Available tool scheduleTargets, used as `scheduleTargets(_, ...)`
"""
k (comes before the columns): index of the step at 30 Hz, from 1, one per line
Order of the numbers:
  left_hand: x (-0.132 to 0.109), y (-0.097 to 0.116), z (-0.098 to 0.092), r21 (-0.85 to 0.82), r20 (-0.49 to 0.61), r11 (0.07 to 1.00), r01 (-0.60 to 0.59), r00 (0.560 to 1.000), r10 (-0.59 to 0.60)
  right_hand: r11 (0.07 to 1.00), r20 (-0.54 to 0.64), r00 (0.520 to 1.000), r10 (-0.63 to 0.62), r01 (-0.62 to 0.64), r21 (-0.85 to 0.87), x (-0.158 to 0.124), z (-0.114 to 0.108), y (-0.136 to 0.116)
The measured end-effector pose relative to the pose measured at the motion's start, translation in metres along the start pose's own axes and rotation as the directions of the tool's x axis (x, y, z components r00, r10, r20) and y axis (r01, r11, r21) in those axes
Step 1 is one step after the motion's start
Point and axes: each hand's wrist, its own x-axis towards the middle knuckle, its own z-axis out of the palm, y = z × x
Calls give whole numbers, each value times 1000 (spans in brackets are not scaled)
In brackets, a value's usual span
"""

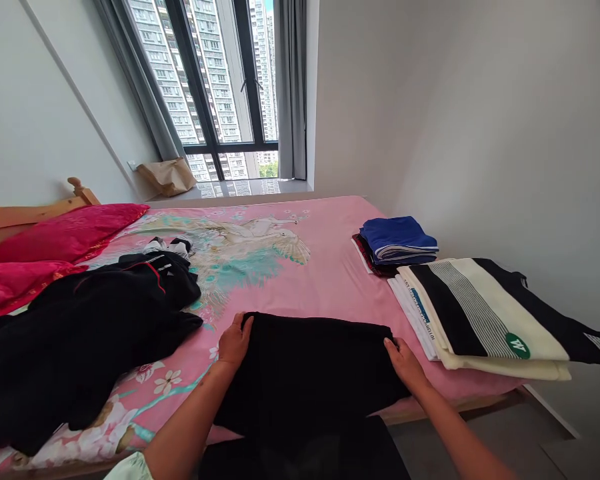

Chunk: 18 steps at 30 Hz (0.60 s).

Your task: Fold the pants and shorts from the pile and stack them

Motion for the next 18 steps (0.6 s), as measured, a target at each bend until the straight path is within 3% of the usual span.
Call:
scheduleTargets(4, 16, 6, 3, 38, 47, 999, 39, 998, -41, 1000, -11, 1000, 11, -12, -16, -1, 0, -3)
scheduleTargets(8, 12, -1, 5, 83, 186, 991, 102, 976, -116, 998, -7, 999, 50, -50, -42, -1, -1, -5)
scheduleTargets(14, -49, -23, -17, 182, 259, 975, 130, 950, -175, 996, 18, 998, 62, -61, -58, 0, -1, -1)
scheduleTargets(18, -92, -49, -37, 126, 313, 977, 172, 928, -203, 996, 27, 997, 65, -64, -65, 1, -1, 2)
